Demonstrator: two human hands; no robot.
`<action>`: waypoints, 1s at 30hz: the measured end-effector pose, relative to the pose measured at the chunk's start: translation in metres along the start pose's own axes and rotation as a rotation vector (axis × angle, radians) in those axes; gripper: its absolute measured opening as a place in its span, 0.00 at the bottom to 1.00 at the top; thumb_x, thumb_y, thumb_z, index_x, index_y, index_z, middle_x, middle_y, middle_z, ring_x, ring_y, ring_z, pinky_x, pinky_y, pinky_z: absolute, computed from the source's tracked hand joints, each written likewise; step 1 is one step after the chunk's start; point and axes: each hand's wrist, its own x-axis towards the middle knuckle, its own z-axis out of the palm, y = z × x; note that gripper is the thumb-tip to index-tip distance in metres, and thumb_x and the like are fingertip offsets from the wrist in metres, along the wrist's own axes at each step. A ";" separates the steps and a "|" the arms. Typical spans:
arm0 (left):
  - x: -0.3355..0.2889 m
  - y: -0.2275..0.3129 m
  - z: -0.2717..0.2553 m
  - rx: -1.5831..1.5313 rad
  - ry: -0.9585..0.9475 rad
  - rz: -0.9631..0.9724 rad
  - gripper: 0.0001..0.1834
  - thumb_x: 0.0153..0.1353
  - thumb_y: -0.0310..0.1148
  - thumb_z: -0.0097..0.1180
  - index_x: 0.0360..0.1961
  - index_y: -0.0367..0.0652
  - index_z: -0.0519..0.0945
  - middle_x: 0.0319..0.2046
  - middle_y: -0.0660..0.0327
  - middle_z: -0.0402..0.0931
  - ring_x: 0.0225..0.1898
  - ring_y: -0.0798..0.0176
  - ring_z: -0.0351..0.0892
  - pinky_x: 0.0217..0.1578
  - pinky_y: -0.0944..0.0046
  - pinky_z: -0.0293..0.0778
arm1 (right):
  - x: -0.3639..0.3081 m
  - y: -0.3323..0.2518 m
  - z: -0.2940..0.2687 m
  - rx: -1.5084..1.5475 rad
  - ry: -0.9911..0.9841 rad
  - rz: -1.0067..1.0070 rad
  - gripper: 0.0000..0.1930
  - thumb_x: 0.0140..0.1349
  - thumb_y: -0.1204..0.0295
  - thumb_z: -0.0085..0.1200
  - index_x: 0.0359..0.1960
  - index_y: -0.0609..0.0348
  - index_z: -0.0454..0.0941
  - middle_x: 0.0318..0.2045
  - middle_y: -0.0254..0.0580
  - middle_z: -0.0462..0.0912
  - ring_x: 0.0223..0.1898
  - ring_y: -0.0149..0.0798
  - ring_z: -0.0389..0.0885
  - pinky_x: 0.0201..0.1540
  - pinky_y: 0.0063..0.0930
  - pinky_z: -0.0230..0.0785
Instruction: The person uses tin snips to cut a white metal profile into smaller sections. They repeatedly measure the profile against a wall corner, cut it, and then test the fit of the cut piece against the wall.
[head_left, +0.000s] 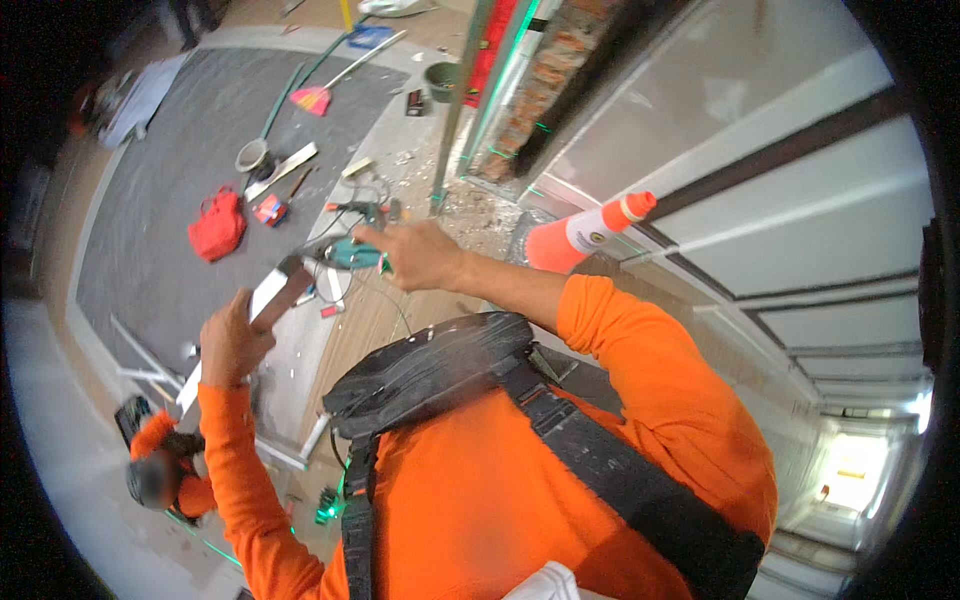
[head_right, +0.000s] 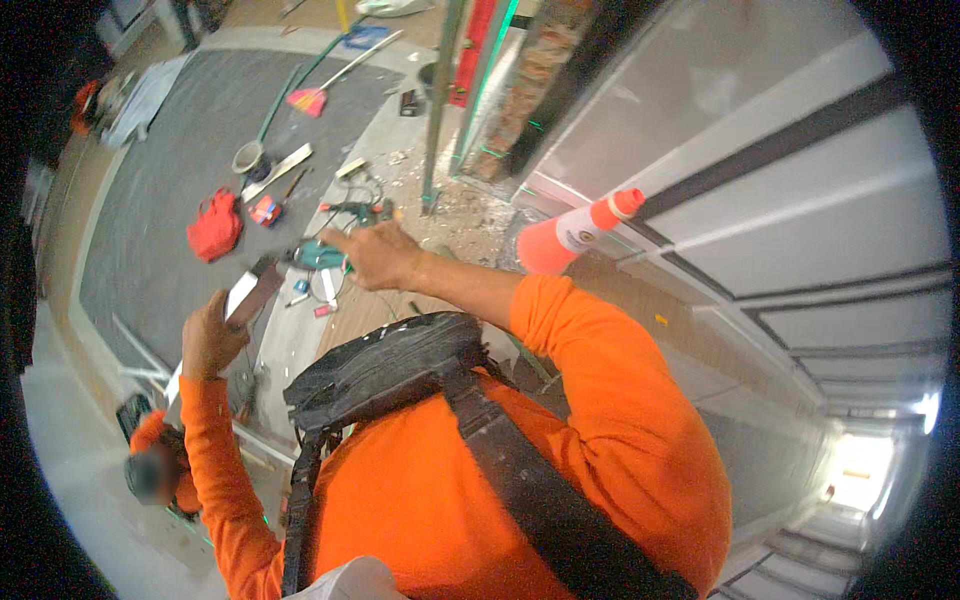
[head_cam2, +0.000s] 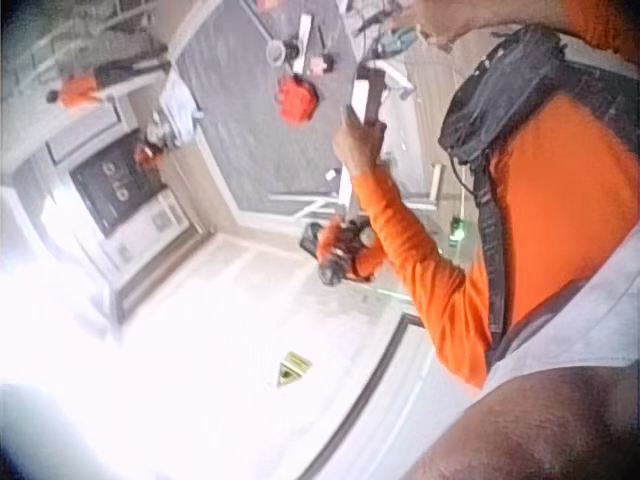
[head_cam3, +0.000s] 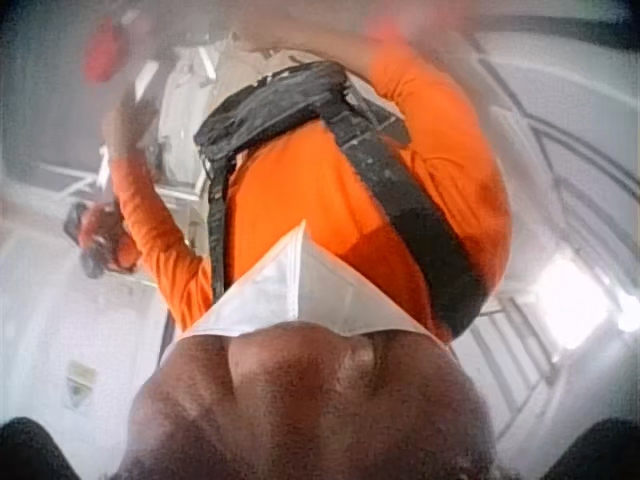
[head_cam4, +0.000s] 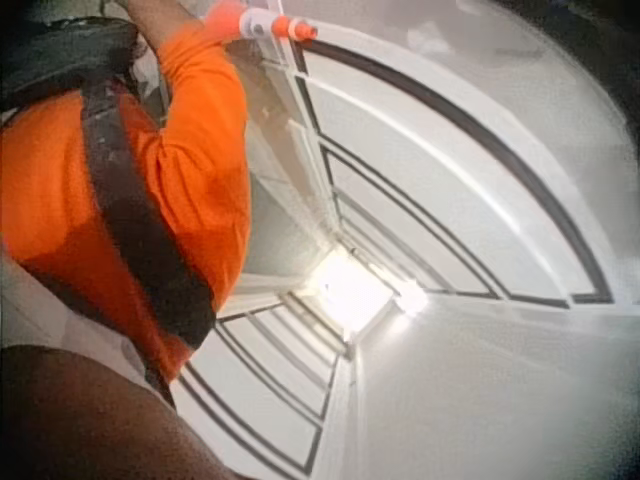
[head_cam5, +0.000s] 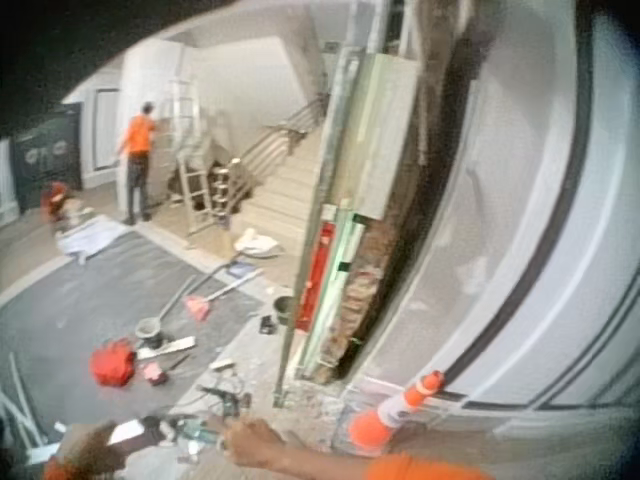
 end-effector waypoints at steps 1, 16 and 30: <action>-0.001 0.003 0.004 -0.031 0.030 0.043 0.23 0.42 0.31 0.64 0.43 0.40 0.75 0.30 0.44 0.80 0.36 0.36 0.80 0.35 0.44 0.75 | -0.008 0.008 0.004 0.058 0.030 -0.068 0.36 0.49 0.71 0.63 0.63 0.49 0.65 0.35 0.50 0.82 0.38 0.57 0.83 0.42 0.48 0.74; 0.020 0.011 0.014 -0.005 -0.094 0.137 0.30 0.41 0.33 0.67 0.50 0.41 0.75 0.35 0.44 0.82 0.38 0.36 0.81 0.40 0.43 0.76 | -0.039 0.019 0.024 0.144 0.055 0.010 0.36 0.53 0.64 0.61 0.66 0.47 0.63 0.45 0.57 0.81 0.46 0.60 0.82 0.46 0.55 0.75; 0.015 0.034 -0.004 -0.233 -0.118 0.230 0.24 0.42 0.31 0.65 0.44 0.46 0.74 0.33 0.49 0.81 0.37 0.39 0.81 0.37 0.46 0.75 | -0.045 0.023 -0.047 0.198 -0.146 -0.060 0.42 0.44 0.74 0.60 0.67 0.47 0.61 0.45 0.53 0.76 0.50 0.59 0.75 0.57 0.47 0.67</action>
